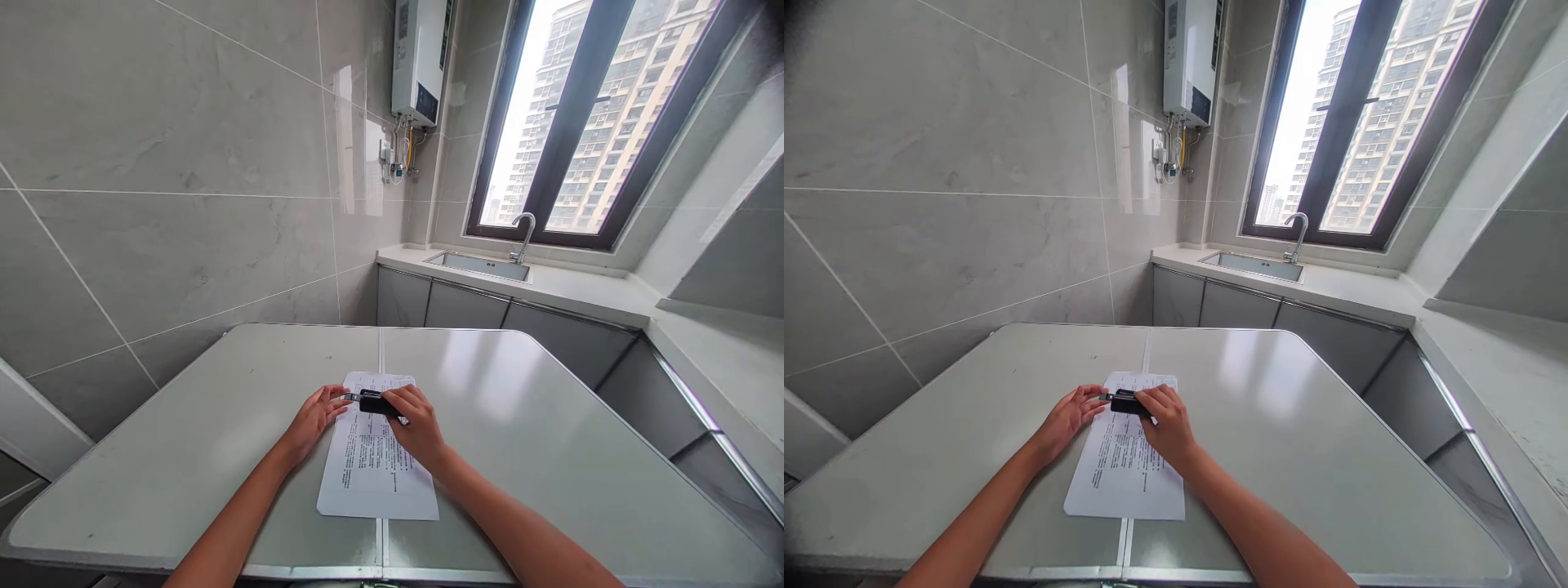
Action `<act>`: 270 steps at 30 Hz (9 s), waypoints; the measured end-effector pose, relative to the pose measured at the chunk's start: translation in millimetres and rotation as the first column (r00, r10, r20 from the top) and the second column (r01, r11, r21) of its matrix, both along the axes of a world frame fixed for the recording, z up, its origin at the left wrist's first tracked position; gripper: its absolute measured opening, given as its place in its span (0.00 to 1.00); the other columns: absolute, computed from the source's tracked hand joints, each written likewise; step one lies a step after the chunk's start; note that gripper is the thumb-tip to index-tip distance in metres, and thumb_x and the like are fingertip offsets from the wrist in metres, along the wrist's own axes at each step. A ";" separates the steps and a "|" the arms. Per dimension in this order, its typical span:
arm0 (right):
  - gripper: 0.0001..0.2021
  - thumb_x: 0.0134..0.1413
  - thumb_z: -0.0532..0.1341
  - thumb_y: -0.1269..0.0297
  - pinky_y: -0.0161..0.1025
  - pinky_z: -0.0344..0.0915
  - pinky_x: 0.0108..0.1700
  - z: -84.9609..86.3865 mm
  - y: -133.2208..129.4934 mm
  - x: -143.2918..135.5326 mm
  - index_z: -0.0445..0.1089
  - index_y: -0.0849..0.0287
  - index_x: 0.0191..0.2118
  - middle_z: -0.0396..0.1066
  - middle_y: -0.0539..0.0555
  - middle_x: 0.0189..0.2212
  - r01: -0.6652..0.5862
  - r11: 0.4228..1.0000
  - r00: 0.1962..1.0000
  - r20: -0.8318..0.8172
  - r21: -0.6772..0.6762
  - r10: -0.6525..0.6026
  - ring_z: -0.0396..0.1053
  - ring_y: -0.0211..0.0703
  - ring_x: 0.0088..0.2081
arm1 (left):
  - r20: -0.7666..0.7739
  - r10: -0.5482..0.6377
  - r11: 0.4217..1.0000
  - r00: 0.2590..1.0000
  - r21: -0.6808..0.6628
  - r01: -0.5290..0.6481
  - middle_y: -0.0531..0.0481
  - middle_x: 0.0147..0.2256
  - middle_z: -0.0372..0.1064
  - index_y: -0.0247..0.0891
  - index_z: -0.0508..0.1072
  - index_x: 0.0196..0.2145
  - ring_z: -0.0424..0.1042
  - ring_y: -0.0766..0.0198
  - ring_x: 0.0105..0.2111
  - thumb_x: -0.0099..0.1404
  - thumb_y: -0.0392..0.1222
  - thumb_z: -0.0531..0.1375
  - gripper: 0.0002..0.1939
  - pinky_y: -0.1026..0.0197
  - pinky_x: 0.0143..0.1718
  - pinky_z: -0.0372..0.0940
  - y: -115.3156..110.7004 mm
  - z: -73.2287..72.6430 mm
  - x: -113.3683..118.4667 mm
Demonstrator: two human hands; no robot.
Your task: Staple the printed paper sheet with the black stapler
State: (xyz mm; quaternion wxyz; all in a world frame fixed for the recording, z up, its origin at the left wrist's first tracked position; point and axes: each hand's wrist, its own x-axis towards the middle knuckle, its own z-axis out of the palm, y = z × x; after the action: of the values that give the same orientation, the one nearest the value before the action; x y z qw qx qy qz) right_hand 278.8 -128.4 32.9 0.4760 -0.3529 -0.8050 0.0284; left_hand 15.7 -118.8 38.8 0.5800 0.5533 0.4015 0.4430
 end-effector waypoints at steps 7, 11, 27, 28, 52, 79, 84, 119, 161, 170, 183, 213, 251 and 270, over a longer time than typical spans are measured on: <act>0.18 0.71 0.55 0.75 0.48 0.66 0.55 5.7 -14.9 -2.5 0.71 0.49 0.57 0.79 0.53 0.50 -0.128 0.946 0.932 0.362 0.298 0.012 0.73 0.45 0.49 | 0.357 -0.203 0.888 0.912 -0.326 0.325 0.32 0.53 0.75 0.30 0.75 0.52 0.74 0.51 0.57 0.76 0.49 0.57 0.19 0.47 0.66 0.61 0.2 -8.3 -4.4; 0.17 0.71 0.56 0.75 0.48 0.67 0.55 6.1 -19.1 -3.2 0.71 0.50 0.57 0.79 0.53 0.50 -0.168 0.916 0.910 0.414 0.365 0.002 0.73 0.45 0.50 | 0.388 -0.179 0.881 0.904 -0.346 0.323 0.33 0.52 0.76 0.28 0.76 0.53 0.76 0.55 0.55 0.75 0.40 0.58 0.15 0.53 0.64 0.64 2.4 -11.2 -7.3; 0.11 0.66 0.63 0.76 0.47 0.68 0.54 9.0 -20.4 -9.9 0.75 0.58 0.50 0.80 0.52 0.46 -0.102 0.810 0.908 0.387 0.578 -0.162 0.72 0.44 0.47 | 0.475 -0.112 0.888 0.873 -0.347 0.303 0.30 0.51 0.77 0.21 0.79 0.49 0.74 0.50 0.58 0.69 0.31 0.63 0.12 0.56 0.67 0.63 -1.7 -0.2 -6.4; 0.11 0.65 0.63 0.76 0.47 0.68 0.53 8.5 -19.3 -10.1 0.75 0.58 0.50 0.80 0.52 0.46 -0.107 0.817 0.910 0.387 0.566 -0.149 0.72 0.44 0.47 | 0.473 -0.105 0.887 0.875 -0.353 0.297 0.30 0.50 0.77 0.21 0.79 0.48 0.74 0.50 0.58 0.69 0.31 0.63 0.12 0.56 0.66 0.63 -1.7 -0.1 -6.4; 0.17 0.52 0.72 0.65 0.49 0.70 0.48 -4.2 -4.2 -3.8 0.77 0.53 0.49 0.79 0.55 0.44 0.011 0.955 1.000 -0.012 -0.296 -0.016 0.73 0.53 0.46 | 0.084 -0.104 0.994 0.991 -0.010 0.105 0.40 0.41 0.78 0.37 0.78 0.59 0.68 0.71 0.25 0.65 0.53 0.70 0.29 0.64 0.30 0.68 -1.7 6.3 -11.1; 0.16 0.66 0.58 0.75 0.50 0.67 0.49 19.8 -49.4 -8.6 0.74 0.47 0.50 0.80 0.50 0.47 -0.225 0.931 0.967 0.182 0.288 0.177 0.74 0.46 0.43 | 0.084 -0.314 0.945 0.946 0.122 0.303 0.39 0.38 0.81 0.36 0.77 0.55 0.71 0.65 0.17 0.54 0.71 0.69 0.41 0.60 0.24 0.66 -18.1 8.3 -9.2; 0.13 0.66 0.55 0.75 0.48 0.68 0.45 27.2 1.1 43.0 0.75 0.52 0.42 0.79 0.55 0.39 -0.029 0.985 0.994 0.106 0.170 0.011 0.72 0.48 0.40 | -0.070 0.136 0.980 0.988 0.154 -0.124 0.52 0.27 0.72 0.38 0.75 0.43 0.66 0.67 0.21 0.68 0.60 0.63 0.20 0.64 0.24 0.63 11.7 18.2 -14.6; 0.15 0.57 0.53 0.74 0.47 0.68 0.49 -4.7 115.1 88.0 0.77 0.56 0.35 0.74 0.58 0.43 0.396 0.876 0.918 0.089 -0.276 -0.387 0.69 0.50 0.45 | -0.268 0.327 0.936 0.906 0.222 -0.272 0.43 0.33 0.79 0.37 0.83 0.40 0.69 0.63 0.24 0.61 0.61 0.66 0.23 0.60 0.28 0.66 36.3 -4.5 -4.7; 0.12 0.58 0.70 0.61 0.40 0.62 0.44 -9.1 -2.3 -5.2 0.74 0.53 0.48 0.76 0.53 0.41 0.053 0.890 0.987 0.161 -0.452 0.023 0.71 0.47 0.44 | -0.623 -0.057 0.931 0.780 0.249 0.266 0.49 0.38 0.82 0.39 0.84 0.40 0.77 0.58 0.38 0.66 0.46 0.64 0.11 0.59 0.43 0.69 4.4 13.8 3.4; 0.12 0.58 0.70 0.62 0.41 0.62 0.45 -7.1 -3.1 -6.4 0.75 0.54 0.47 0.76 0.54 0.40 0.062 0.883 0.987 0.159 -0.465 0.015 0.71 0.48 0.44 | -0.667 -0.030 0.917 0.744 0.277 0.286 0.50 0.37 0.82 0.41 0.84 0.41 0.77 0.60 0.36 0.65 0.45 0.65 0.10 0.60 0.42 0.70 4.3 14.2 0.6; 0.12 0.56 0.71 0.61 0.39 0.62 0.43 -5.9 -3.0 -5.2 0.75 0.53 0.46 0.76 0.52 0.40 0.048 0.877 0.991 0.130 -0.478 0.016 0.71 0.46 0.43 | -0.687 0.035 0.856 0.726 0.396 0.333 0.50 0.39 0.80 0.43 0.82 0.38 0.76 0.61 0.36 0.67 0.43 0.64 0.06 0.60 0.39 0.70 4.2 15.2 -1.4; 0.10 0.59 0.69 0.61 0.39 0.62 0.43 -3.7 -4.0 -5.3 0.74 0.54 0.44 0.76 0.53 0.40 0.052 0.875 0.988 0.151 -0.481 0.024 0.71 0.46 0.42 | -0.588 0.106 0.876 0.802 0.437 0.205 0.47 0.39 0.82 0.40 0.83 0.43 0.79 0.59 0.36 0.66 0.46 0.66 0.11 0.59 0.39 0.74 4.3 13.3 -0.9; 0.10 0.58 0.69 0.62 0.40 0.62 0.44 -3.8 -4.6 -5.8 0.73 0.54 0.45 0.76 0.53 0.41 0.068 0.884 0.985 0.170 -0.463 0.013 0.71 0.47 0.43 | -0.748 0.149 0.704 0.647 0.540 0.462 0.49 0.42 0.83 0.47 0.84 0.45 0.82 0.58 0.40 0.72 0.40 0.60 0.12 0.58 0.42 0.72 4.8 4.4 -4.2; 0.11 0.57 0.70 0.61 0.39 0.60 0.42 -8.8 -1.7 -5.7 0.73 0.54 0.43 0.75 0.53 0.40 0.078 0.892 0.983 0.182 -0.444 0.004 0.71 0.47 0.42 | -0.691 0.094 0.571 0.717 0.627 0.529 0.51 0.34 0.80 0.41 0.80 0.33 0.79 0.63 0.35 0.67 0.31 0.61 0.09 0.63 0.38 0.70 -1.2 11.1 0.6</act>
State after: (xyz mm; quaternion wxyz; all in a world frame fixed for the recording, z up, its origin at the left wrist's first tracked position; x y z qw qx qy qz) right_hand 273.1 -130.0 24.1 0.3081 -0.4697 -0.8090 0.1730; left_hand 16.3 -120.0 49.8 0.1449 0.9167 0.2601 0.2664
